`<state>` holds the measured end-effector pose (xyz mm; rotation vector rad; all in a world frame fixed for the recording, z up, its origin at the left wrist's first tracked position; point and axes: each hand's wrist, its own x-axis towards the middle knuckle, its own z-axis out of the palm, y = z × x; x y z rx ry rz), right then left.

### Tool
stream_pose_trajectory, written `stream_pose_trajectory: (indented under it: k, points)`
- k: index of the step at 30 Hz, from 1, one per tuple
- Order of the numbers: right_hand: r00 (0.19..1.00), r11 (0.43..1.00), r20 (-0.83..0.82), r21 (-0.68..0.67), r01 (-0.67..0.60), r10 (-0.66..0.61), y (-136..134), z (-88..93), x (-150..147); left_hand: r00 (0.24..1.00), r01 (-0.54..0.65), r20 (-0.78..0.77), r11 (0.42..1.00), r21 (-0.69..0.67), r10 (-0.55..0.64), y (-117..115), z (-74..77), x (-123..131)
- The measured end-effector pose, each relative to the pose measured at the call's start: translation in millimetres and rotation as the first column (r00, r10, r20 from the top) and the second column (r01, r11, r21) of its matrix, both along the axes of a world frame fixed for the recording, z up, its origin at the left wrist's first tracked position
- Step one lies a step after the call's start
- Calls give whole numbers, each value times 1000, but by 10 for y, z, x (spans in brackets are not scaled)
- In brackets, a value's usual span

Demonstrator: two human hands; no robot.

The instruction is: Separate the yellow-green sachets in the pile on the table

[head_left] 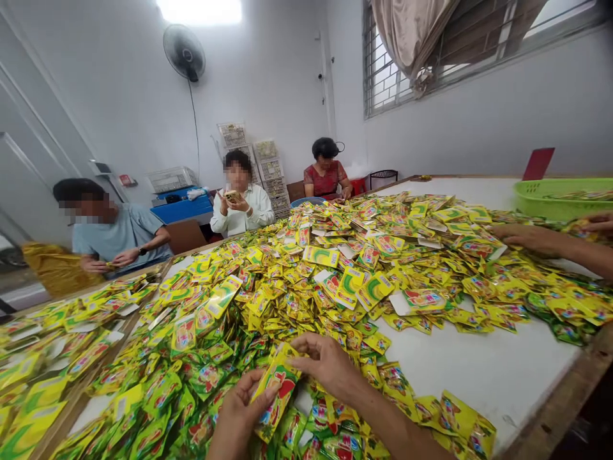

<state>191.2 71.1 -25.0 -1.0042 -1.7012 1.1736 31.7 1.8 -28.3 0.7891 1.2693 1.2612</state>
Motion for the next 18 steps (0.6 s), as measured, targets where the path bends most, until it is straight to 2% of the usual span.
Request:
stream_pose_trajectory:
  k: [4,7,10,12,15,18]
  points:
    - [981,983,105,103,151,-162,-24,4,-22,997,-20,77,1000,9,20,13,-41,-1]
    - [977,988,154,79,136,-147,-51,-28,-78,994,-14,104,999,-48,19,7,-53,-1]
    - [986,997,152,22,69,-72,-66,-25,-101,993,-11,120,996,-84,21,-6,-25,-2]
    - [992,1000,121,-15,-22,24,-79,19,-83,991,-18,129,997,-73,28,-15,10,-6]
    - [982,985,73,-35,-169,172,-118,99,-42,989,-31,141,998,-56,38,-25,47,-16]
    - [956,958,69,-60,-282,285,-172,102,-48,991,-22,127,999,-48,28,-31,50,-17]
